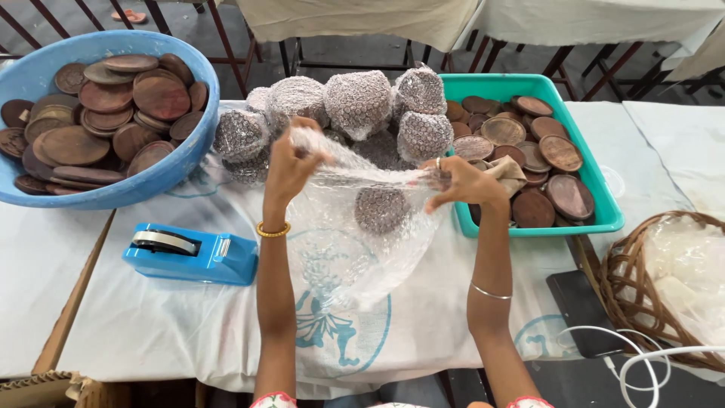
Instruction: The person wipes a round wooden coaster with a cloth, then wraps it in bubble wrap. They repeat this process for several coasters, stacking the wrapped items on the table.
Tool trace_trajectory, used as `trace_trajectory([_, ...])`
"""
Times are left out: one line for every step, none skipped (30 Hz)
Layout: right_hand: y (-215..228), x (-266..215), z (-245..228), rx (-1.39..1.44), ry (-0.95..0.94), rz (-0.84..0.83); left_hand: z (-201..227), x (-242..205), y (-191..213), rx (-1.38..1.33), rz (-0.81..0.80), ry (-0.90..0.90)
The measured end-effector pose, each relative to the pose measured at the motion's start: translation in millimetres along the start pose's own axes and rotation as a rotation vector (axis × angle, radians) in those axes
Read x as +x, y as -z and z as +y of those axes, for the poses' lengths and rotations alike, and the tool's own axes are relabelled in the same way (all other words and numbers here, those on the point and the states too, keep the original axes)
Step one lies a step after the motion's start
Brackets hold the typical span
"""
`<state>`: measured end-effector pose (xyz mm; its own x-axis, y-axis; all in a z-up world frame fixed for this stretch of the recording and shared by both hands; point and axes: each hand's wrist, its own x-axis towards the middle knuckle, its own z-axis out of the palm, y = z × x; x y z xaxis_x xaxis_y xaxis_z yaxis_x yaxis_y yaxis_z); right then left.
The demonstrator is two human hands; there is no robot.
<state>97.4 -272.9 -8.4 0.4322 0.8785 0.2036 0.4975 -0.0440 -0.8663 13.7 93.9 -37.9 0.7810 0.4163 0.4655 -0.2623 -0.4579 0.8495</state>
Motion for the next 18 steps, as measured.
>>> trace_trajectory([-5,4,-6,-0.301,-0.249,0.067,22,-6,6,-0.076,-0.172,-0.237])
trace_trajectory([-8,7,-12,-0.603,-0.500,0.138,44,-10,10,-0.151,-0.349,-0.475])
trace_trajectory([-4,9,-3,-0.610,-0.499,0.143,27,-7,3,-0.156,-0.347,-0.482])
trace_trajectory([0,10,6,-0.626,-0.447,0.116,10,-5,-5,-0.058,-0.428,-0.535])
trace_trajectory([3,11,16,-0.641,-0.394,0.089,-8,-2,-13,0.042,-0.508,-0.588])
trace_trajectory([10,14,27,-0.642,-0.397,0.088,-18,13,-22,0.039,-0.508,-0.587])
trace_trajectory([17,16,39,-0.671,-0.317,0.150,-29,29,-32,0.397,-0.518,-0.260])
trace_trajectory([23,18,51,-0.697,-0.237,0.211,-40,44,-41,0.746,-0.508,0.080])
trace_trajectory([24,22,48,-0.696,-0.239,0.209,-51,56,-48,0.745,-0.510,0.082])
trace_trajectory([26,26,46,-0.594,-0.342,0.341,-61,71,-55,0.726,-0.386,0.017])
trace_trajectory([29,31,43,-0.487,-0.443,0.471,-72,85,-62,0.706,-0.261,-0.046])
trace_trajectory([27,30,49,-0.490,-0.440,0.472,-44,83,-58,0.705,-0.257,-0.049])
trace_trajectory([24,29,56,-0.368,-0.245,0.603,-16,80,-54,0.677,-0.179,-0.095])
trace_trajectory([21,29,64,-0.239,-0.046,0.724,11,76,-49,0.651,-0.102,-0.141])
trace_trajectory([18,27,76,-0.239,-0.042,0.725,-8,79,-57,0.652,-0.101,-0.143])
trace_trajectory([16,25,88,-0.046,-0.096,0.782,-28,81,-66,0.651,0.105,-0.423])
trace_trajectory([13,22,101,0.148,-0.151,0.831,-49,84,-74,0.636,0.310,-0.704])
trace_trajectory([4,22,66,0.147,-0.151,0.828,-56,90,-76,0.637,0.313,-0.702])
